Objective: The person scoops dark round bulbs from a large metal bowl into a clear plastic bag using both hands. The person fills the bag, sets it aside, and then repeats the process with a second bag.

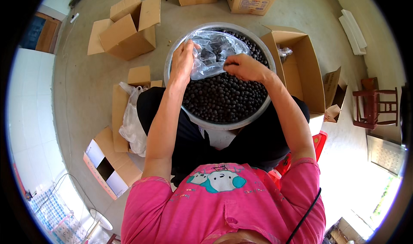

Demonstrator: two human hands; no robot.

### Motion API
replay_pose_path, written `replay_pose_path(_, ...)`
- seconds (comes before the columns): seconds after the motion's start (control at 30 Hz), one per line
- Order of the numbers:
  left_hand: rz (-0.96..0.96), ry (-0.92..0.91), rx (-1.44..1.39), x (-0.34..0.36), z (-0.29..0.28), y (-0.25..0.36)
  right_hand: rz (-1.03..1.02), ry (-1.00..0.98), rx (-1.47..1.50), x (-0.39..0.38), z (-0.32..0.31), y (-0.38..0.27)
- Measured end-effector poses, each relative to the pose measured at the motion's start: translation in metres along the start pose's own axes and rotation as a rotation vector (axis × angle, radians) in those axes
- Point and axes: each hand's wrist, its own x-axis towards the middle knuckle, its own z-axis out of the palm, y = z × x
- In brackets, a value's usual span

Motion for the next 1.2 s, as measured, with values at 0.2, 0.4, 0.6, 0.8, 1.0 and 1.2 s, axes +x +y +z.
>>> replay_pose_path(0.2, 0.015, 0.003, 0.031, 0.002, 0.004, -0.001, -0.001, 0.248, 0.112, 0.028, -0.008, -0.006)
replay_pose_path(0.4, 0.029, -0.008, 0.030, 0.003, 0.001, -0.002, -0.290, 0.578, -0.030, 0.067, 0.011, 0.029)
replay_pose_path(0.6, 0.023, 0.002, 0.026, 0.001, -0.004, -0.001, -0.294, 0.410, -0.105, 0.037, 0.005, 0.010)
replay_pose_path(0.8, 0.035, 0.001, 0.029, 0.002, 0.007, 0.000, -0.473, -0.042, -0.421, 0.015, 0.032, 0.031)
replay_pose_path(1.0, 0.016, 0.019, 0.034, 0.003, 0.005, -0.002, -0.418, 0.131, -0.755, 0.004, 0.071, 0.030)
replay_pose_path(1.2, 0.013, 0.015, 0.030, 0.004, 0.008, -0.001, -0.411, 0.233, -0.829, 0.006, 0.093, 0.034)
